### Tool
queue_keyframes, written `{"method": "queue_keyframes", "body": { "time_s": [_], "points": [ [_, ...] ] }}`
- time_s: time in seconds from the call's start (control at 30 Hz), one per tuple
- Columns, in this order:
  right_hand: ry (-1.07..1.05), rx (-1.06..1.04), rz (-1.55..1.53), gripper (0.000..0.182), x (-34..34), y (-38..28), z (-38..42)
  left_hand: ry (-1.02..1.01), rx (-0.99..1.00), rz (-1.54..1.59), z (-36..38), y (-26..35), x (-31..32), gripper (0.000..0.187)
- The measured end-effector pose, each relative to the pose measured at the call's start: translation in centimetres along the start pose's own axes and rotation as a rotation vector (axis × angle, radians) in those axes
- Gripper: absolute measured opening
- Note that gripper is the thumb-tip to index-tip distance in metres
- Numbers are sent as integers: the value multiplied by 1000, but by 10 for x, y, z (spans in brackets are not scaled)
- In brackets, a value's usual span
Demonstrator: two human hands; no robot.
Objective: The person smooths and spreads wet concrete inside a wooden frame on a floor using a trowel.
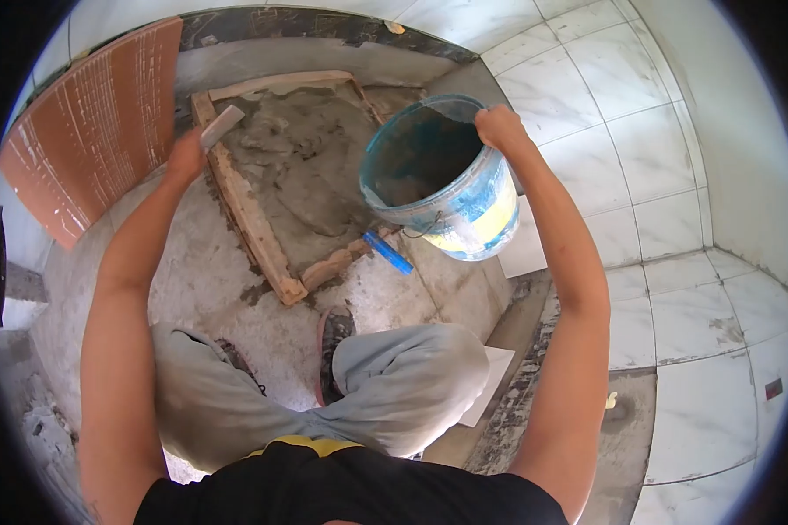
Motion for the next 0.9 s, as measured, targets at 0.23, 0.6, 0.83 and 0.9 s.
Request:
{"method": "queue_keyframes", "body": {
  "time_s": [0.23, 0.6, 0.83, 0.9],
  "points": [
    [-120, 14, 71, 49, -28, -48, -7, -25, -28, 16, 2, 1, 0, 42],
    [-85, 4, 147, 29, -36, -72, -12, -25, -42, -10, 3, 0, 2, 51],
    [-45, -34, 202, 30, -38, -90, -21, -68, -51, 22, 1, 0, 2, 50],
    [-50, -20, 169, 30, -44, -97, -16, -63, -48, 26, -1, -2, 3, 49]
  ]
}}
Point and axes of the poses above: each hand's wrist, its own z-axis away from the middle knuckle, its own x-axis out of the palm, y = z × x, the point moved 1 cm from there along -z, towards the middle knuckle, and after that the axes turned 8 degrees about -y, right-handed, at the moved point
